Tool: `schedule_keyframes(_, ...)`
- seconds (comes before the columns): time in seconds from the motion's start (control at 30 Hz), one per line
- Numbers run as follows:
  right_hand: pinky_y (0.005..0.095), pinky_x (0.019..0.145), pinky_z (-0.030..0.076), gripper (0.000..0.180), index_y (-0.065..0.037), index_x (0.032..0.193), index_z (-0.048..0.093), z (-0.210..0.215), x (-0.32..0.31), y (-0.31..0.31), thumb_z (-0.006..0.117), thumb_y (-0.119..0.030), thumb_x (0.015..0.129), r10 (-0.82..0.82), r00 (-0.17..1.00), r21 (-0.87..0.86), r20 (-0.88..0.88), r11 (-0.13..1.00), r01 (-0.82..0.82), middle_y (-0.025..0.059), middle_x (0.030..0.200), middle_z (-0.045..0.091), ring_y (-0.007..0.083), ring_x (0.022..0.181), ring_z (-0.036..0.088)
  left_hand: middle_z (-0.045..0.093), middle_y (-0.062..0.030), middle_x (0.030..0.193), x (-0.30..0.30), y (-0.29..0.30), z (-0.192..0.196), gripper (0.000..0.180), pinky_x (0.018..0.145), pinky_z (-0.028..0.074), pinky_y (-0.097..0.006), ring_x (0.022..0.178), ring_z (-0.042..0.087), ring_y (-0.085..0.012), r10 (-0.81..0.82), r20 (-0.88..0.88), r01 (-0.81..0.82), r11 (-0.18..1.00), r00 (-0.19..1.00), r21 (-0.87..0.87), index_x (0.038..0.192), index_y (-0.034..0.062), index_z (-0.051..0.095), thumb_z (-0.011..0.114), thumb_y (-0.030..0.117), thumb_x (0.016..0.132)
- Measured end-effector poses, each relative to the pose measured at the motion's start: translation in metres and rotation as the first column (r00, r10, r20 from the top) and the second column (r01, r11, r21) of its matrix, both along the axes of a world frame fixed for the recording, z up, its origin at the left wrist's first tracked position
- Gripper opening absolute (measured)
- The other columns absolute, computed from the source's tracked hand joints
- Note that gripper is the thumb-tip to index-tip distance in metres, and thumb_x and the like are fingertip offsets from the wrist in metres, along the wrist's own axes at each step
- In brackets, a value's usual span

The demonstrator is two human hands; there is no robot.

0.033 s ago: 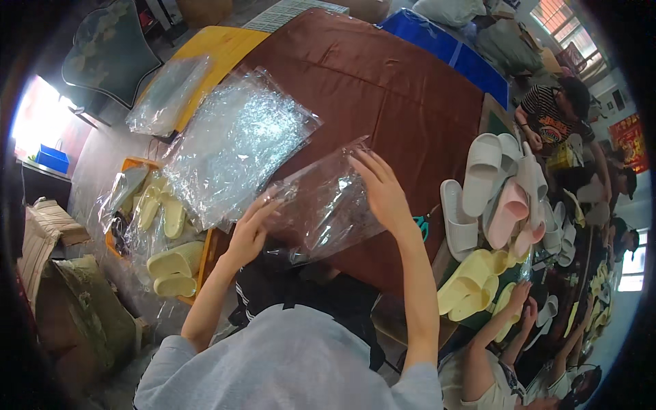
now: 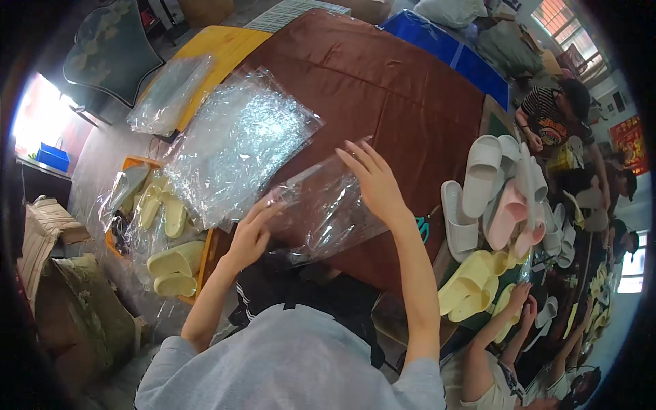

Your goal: The person packages pairs of black, white, yellow, and pink slippers into plastic bags by hand. They place each pair inside a bag, smooth it out, and set the finished package onto the table.

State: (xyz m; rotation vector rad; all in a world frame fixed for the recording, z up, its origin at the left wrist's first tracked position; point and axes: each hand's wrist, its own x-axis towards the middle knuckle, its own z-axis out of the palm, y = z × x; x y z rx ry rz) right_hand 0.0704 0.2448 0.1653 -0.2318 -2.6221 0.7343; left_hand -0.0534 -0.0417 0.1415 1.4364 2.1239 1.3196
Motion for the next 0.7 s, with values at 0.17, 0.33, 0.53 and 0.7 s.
schedule_keyframes(0.17,0.0509,0.115,0.026,0.021,-0.013,0.103,0.068,-0.025,-0.059,0.044,0.065,-0.01,0.083,0.083,0.858,0.398,0.507,0.86,-0.319,0.0032,0.107,0.065,0.0226,0.115,0.056,0.063,-0.0149,0.126,0.0,-0.002,-0.004,0.034,0.092,0.05,-0.037,0.11,0.062,-0.0327,0.033,-0.143,-0.004,0.98,0.989,0.2,0.112,0.001,0.066,0.058,-0.009,0.081)
schedule_keyframes(0.33,0.0492,0.108,0.035,0.006,-0.01,0.091,0.06,-0.007,-0.059,0.046,0.06,-0.015,0.089,0.134,0.947,0.259,0.292,0.942,-0.213,0.0052,0.087,0.061,0.026,0.094,0.06,0.058,-0.0142,0.131,-0.014,-0.034,-0.013,0.049,0.072,0.055,-0.028,0.087,0.067,-0.0185,0.159,0.26,-0.211,0.959,0.952,0.187,0.117,0.006,0.068,0.051,-0.018,0.078)
schedule_keyframes(0.53,0.0453,0.103,0.039,0.003,-0.007,0.089,0.058,0.048,-0.102,0.023,0.06,-0.008,0.087,0.228,0.925,0.297,0.304,0.9,-0.319,0.0097,0.085,0.057,0.0312,0.09,0.057,0.043,-0.0148,0.145,-0.047,-0.053,0.017,0.057,0.069,0.052,-0.028,0.078,0.064,-0.016,0.084,0.279,-0.152,0.96,0.957,0.234,0.133,0.0074,0.057,0.044,-0.018,0.083)
schedule_keyframes(0.7,0.0492,0.108,0.035,0.026,-0.011,0.11,0.059,0.068,-0.235,0.006,0.064,-0.011,0.085,0.259,0.965,0.6,0.033,0.767,-0.226,0.0097,0.104,0.058,0.0323,0.108,0.053,0.043,-0.0125,0.145,-0.125,-0.06,0.021,0.068,0.053,0.048,-0.023,0.068,0.06,-0.0105,0.335,0.437,-0.476,0.839,0.834,0.264,0.147,0.0098,0.038,0.04,-0.017,0.085)
